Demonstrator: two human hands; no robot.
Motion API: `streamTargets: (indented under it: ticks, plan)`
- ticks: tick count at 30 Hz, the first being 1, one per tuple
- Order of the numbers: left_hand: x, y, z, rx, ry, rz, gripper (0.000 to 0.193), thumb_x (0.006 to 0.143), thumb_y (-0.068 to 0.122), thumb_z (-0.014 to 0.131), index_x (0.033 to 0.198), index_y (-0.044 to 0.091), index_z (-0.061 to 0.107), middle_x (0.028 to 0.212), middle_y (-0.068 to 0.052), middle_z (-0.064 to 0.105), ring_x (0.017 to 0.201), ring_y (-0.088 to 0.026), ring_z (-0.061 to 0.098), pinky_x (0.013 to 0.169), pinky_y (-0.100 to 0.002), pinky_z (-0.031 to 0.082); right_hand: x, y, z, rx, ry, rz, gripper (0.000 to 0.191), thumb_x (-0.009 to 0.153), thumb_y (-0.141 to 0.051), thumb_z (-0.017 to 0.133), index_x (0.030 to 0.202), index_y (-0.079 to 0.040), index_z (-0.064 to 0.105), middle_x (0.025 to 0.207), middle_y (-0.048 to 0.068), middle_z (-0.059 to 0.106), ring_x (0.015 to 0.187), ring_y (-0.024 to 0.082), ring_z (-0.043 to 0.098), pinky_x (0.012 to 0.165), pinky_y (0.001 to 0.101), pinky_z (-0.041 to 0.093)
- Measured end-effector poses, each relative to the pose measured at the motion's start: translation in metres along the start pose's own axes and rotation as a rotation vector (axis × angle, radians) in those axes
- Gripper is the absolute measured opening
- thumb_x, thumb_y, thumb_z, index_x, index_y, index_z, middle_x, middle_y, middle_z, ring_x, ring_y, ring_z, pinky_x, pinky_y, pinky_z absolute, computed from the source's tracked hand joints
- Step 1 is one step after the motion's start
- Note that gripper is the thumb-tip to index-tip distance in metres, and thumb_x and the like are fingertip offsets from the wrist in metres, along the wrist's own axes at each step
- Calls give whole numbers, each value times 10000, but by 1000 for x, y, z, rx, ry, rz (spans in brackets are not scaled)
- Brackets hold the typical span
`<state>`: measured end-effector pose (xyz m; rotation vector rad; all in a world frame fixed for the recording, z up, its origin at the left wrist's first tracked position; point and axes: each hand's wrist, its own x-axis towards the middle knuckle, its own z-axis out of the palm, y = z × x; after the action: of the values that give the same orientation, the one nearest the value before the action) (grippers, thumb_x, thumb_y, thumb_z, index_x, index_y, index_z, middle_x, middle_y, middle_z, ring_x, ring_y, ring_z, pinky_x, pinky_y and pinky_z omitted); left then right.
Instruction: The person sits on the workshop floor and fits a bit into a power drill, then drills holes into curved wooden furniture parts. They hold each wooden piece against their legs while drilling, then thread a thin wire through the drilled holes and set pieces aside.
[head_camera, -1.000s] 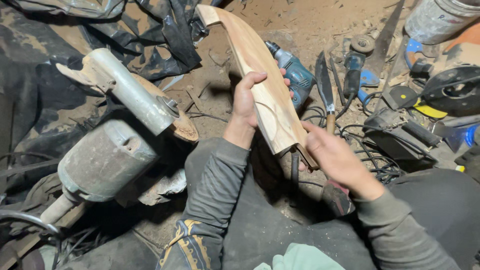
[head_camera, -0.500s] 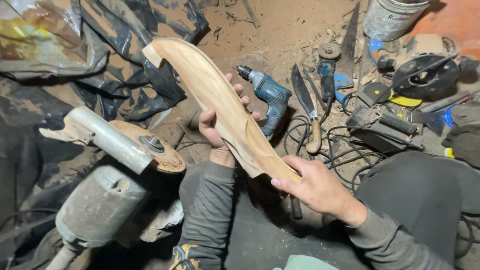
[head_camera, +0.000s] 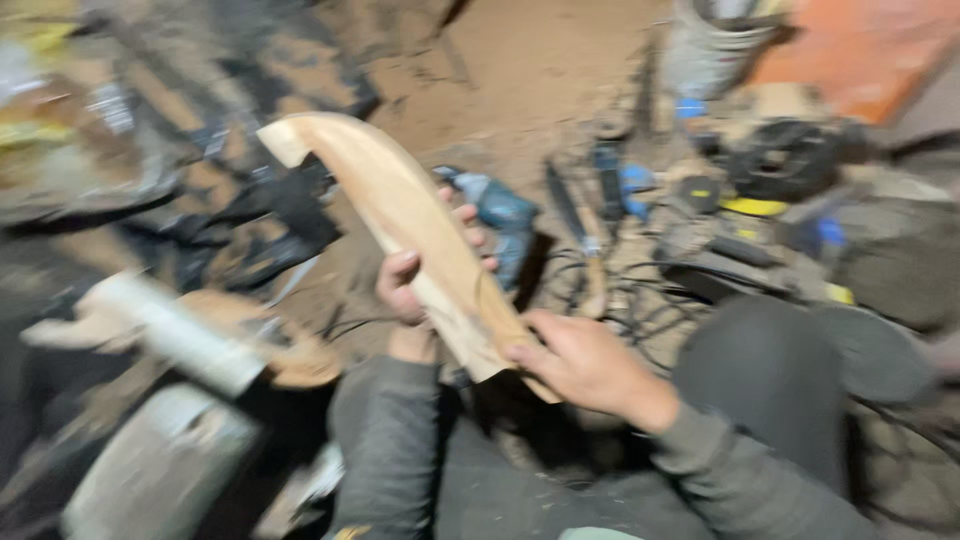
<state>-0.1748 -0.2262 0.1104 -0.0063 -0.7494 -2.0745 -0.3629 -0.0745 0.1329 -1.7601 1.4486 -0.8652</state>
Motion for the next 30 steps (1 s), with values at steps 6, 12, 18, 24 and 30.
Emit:
streamTargets:
  ticks: [6,12,18,24,30]
  plan:
    - [11,-28,29,430,119,-256,894,913,258,548,1701,-34,242,1535,-271,460,1357,-411,526,1159,-681,396,4,31,17,153,256,219,706,861,-673,620,954,26,647,862,219,693,772,359,727,649,463,561]
    - [25,-67,49,369,113,-317,610,991,236,554,1548,71,369,1355,-124,501,1260,-321,518,1206,-682,385,-46,40,-22,178,297,195,791,877,-724,571,1077,36,657,943,241,704,885,354,735,782,431,577]
    - [32,-72,40,667,205,-271,591,970,326,489,1542,229,375,1431,13,512,1336,-202,522,1146,-585,383,-142,70,-79,170,890,28,423,975,-298,726,1262,-3,625,1183,120,627,1006,212,704,867,327,600]
    - [36,-79,12,516,265,-152,619,973,333,484,1571,173,462,1410,-60,572,1323,-290,595,1165,-619,473,-314,151,-179,-299,1452,383,148,1038,-162,657,1102,-32,685,1040,61,709,916,144,658,832,300,548]
    - [31,-107,-1,442,324,143,522,970,260,545,1347,-101,546,1307,-306,629,1232,-482,654,1145,-670,522,-357,146,-175,-154,1392,365,201,1183,-166,579,1230,27,612,1115,72,677,996,152,688,905,301,568]
